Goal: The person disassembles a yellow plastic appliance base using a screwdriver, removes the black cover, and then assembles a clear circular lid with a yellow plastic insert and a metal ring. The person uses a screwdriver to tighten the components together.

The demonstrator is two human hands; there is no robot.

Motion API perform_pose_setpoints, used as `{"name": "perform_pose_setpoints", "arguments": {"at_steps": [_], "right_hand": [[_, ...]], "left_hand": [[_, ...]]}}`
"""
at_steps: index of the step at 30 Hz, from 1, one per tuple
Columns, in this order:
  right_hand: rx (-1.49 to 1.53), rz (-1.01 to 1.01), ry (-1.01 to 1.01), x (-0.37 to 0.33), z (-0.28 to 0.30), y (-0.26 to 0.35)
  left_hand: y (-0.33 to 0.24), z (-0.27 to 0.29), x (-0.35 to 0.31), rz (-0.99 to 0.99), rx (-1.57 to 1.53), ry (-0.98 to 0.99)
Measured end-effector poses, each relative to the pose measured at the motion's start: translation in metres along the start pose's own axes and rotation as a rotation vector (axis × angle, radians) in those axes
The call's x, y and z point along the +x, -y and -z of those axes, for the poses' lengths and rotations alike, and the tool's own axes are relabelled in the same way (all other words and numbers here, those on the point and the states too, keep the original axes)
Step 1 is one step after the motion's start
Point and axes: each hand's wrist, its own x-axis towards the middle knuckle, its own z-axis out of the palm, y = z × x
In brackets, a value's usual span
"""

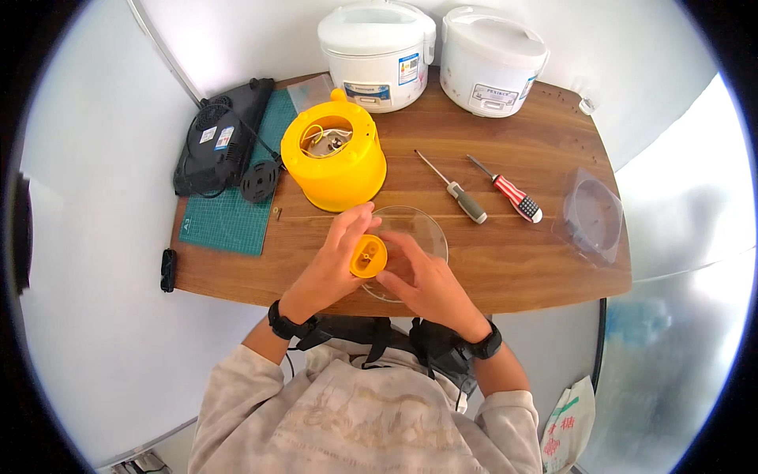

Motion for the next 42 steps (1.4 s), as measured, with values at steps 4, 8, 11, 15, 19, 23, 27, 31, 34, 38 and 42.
{"name": "perform_pose_setpoints", "arguments": {"at_steps": [4, 8, 11, 15, 19, 23, 27, 31, 34, 38, 42], "right_hand": [[0.121, 0.015, 0.033, 0.005, -0.006, -0.025], [0.313, -0.058, -0.009, 0.009, -0.007, -0.029], [0.466, -0.144, 0.017, 0.01, 0.0, -0.036], [0.476, -0.349, 0.05, 0.017, 0.015, -0.044], [0.164, -0.25, -0.098, 0.024, 0.011, -0.053], [-0.126, -0.093, -0.135, 0.032, 0.006, -0.037], [-0.245, 0.002, -0.14, 0.031, -0.007, -0.043], [-0.303, 0.008, -0.138, 0.03, -0.007, -0.047], [-0.228, -0.032, -0.203, 0.026, 0.001, -0.037], [-0.173, -0.137, -0.342, 0.006, 0.021, -0.035], [-0.212, -0.146, -0.572, -0.018, 0.039, -0.046]], "left_hand": [[0.001, -0.009, 0.0, 0.102, -0.035, 0.024], [-0.002, -0.023, 0.009, 0.182, -0.111, 0.118], [0.001, -0.027, 0.015, 0.248, -0.205, 0.2], [0.009, -0.018, 0.02, 0.229, -0.136, 0.237], [0.014, 0.006, 0.02, 0.262, -0.056, 0.176], [0.02, 0.016, 0.008, 0.421, -0.022, 0.14], [0.025, 0.016, -0.003, 0.479, -0.062, 0.096], [0.031, 0.015, -0.008, 0.504, -0.096, 0.058], [0.032, 0.013, -0.011, 0.476, -0.087, 0.035], [0.032, 0.011, -0.012, 0.401, -0.033, 0.038], [0.027, 0.005, -0.01, 0.318, 0.106, 0.038]]}}
